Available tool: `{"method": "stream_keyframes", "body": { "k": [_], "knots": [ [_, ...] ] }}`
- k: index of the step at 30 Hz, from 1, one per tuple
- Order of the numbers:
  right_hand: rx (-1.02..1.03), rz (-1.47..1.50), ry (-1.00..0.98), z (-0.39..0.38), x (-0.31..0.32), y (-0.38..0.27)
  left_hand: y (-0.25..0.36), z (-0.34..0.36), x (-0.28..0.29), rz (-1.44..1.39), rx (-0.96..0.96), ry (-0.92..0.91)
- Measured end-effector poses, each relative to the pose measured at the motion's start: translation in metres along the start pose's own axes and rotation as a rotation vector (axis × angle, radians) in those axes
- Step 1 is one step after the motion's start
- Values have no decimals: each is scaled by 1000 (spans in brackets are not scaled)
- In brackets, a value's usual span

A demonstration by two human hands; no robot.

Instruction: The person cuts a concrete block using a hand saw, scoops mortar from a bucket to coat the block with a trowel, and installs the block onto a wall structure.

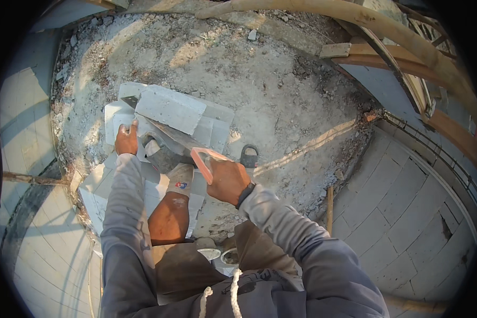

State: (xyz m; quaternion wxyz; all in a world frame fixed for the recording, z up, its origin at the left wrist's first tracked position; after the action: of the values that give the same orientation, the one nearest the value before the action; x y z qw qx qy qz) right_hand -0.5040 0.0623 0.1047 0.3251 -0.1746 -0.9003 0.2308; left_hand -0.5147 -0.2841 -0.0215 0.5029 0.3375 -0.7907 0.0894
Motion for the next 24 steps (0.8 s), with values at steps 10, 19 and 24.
{"method": "stream_keyframes", "body": {
  "k": [10, 19, 24],
  "knots": [
    [-38, 48, -37, -160, 18, 72, -24, -6, 29, 32, -3, 29],
    [6, -3, -78, 50, -32, -89, 9, 4, -3, 27, 24, -4],
    [13, 15, -5, -107, 5, 26, -33, -3, 18, -26, 35, 1]
  ]
}}
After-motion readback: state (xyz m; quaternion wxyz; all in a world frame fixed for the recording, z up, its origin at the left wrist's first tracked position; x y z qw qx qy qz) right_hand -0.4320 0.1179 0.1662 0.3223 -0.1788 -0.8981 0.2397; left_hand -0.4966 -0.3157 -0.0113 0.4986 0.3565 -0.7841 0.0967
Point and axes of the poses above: each hand's wrist, its own z-axis towards the middle knuckle, its own x-axis out of the back of the hand, y = z × x, the point moved 10 cm from there along z, towards the middle knuckle, and after that the axes turned 9 degrees about -x, right-handed, at the moved point
